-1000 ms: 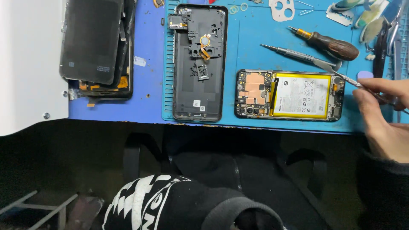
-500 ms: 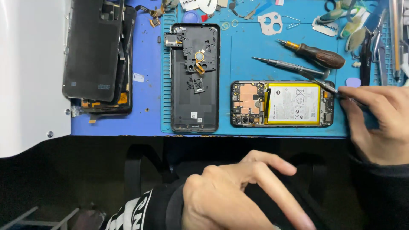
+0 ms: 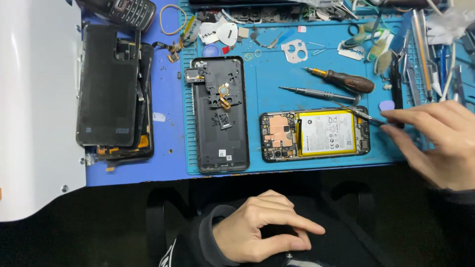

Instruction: Disassembling and reassembling internal components of a smartphone on an electronics repair workbench.

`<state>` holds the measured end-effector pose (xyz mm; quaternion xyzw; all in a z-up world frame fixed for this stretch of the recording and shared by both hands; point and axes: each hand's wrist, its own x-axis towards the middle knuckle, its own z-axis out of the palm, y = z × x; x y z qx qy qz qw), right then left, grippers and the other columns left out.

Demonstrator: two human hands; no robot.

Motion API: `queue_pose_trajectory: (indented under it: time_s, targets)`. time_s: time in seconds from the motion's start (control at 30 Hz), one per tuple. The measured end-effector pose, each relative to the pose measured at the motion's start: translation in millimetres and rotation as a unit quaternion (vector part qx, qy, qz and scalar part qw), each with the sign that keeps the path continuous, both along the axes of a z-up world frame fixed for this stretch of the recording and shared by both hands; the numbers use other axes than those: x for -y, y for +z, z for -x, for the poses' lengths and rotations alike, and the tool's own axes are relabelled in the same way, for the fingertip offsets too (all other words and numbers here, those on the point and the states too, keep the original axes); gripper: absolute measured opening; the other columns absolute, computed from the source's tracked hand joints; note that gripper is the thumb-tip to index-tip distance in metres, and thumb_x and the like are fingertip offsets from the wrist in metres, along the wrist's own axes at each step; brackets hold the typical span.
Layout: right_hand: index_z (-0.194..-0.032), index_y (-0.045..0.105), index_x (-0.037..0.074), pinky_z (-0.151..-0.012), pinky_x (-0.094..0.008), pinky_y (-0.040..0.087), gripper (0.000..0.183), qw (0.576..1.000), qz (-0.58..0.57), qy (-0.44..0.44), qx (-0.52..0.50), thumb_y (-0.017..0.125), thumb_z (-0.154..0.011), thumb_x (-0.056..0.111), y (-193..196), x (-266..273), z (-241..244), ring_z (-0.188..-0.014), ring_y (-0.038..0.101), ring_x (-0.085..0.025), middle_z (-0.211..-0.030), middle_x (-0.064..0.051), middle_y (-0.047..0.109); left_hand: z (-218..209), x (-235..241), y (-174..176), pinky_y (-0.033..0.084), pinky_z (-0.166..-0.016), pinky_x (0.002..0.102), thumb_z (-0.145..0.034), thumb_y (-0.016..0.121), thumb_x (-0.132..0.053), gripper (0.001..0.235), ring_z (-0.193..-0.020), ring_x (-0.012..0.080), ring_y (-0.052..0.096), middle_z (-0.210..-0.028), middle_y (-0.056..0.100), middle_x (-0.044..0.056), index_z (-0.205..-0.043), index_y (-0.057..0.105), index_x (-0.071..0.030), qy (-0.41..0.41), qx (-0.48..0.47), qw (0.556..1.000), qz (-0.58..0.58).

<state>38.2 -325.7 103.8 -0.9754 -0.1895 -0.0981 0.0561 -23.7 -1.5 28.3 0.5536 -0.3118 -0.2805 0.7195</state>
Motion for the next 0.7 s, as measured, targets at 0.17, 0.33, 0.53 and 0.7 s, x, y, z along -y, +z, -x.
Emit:
queue_pose_trajectory:
  time_s: [0.17,0.33,0.53,0.7]
  targets:
    - [-0.103,0.075,0.004,-0.075,-0.037,0.054,0.036,0.998,0.059,0.021,-0.016,0.07,-0.072,-0.014,11,4,-1,-0.087,0.069,-0.026,-0.1,-0.011,0.074,0,10,2,0.048,-0.104,0.033,-0.102,0.072,-0.021,0.024,-0.092,0.0132,0.067,-0.094,0.076,-0.003,-0.123,0.076,-0.011,0.041,0.154,0.986,-0.055]
    - [-0.1,0.067,0.002,-0.076,-0.038,0.053,0.03,0.998,-0.02,-0.044,0.037,0.059,-0.08,-0.019,4,28,14,-0.085,0.066,-0.029,-0.097,-0.012,0.069,-7,9,-1,0.047,-0.108,0.038,-0.101,0.071,-0.022,0.025,-0.097,0.0176,0.068,-0.094,0.073,0.001,-0.123,0.075,-0.01,0.047,0.293,0.948,-0.116]
    - [-0.076,0.061,0.013,-0.061,-0.035,0.05,0.016,0.965,-0.15,0.095,-0.194,0.062,-0.072,-0.002,2,33,58,-0.068,0.064,-0.024,-0.071,-0.004,0.06,-24,7,36,0.049,-0.106,0.038,-0.101,0.07,-0.027,0.036,-0.107,0.0239,0.067,-0.11,0.072,0.006,-0.129,0.067,-0.006,0.026,0.267,0.959,-0.089]
    - [-0.076,0.057,0.003,-0.061,-0.04,0.048,0.011,0.682,-0.409,0.338,-0.504,0.049,-0.083,0.003,4,-72,59,-0.067,0.063,-0.032,-0.075,-0.012,0.061,-38,20,59,0.043,-0.117,0.037,-0.105,0.065,-0.049,0.072,-0.137,0.034,0.055,-0.147,0.055,0.018,-0.147,0.044,0.005,0.018,0.214,0.974,0.074]
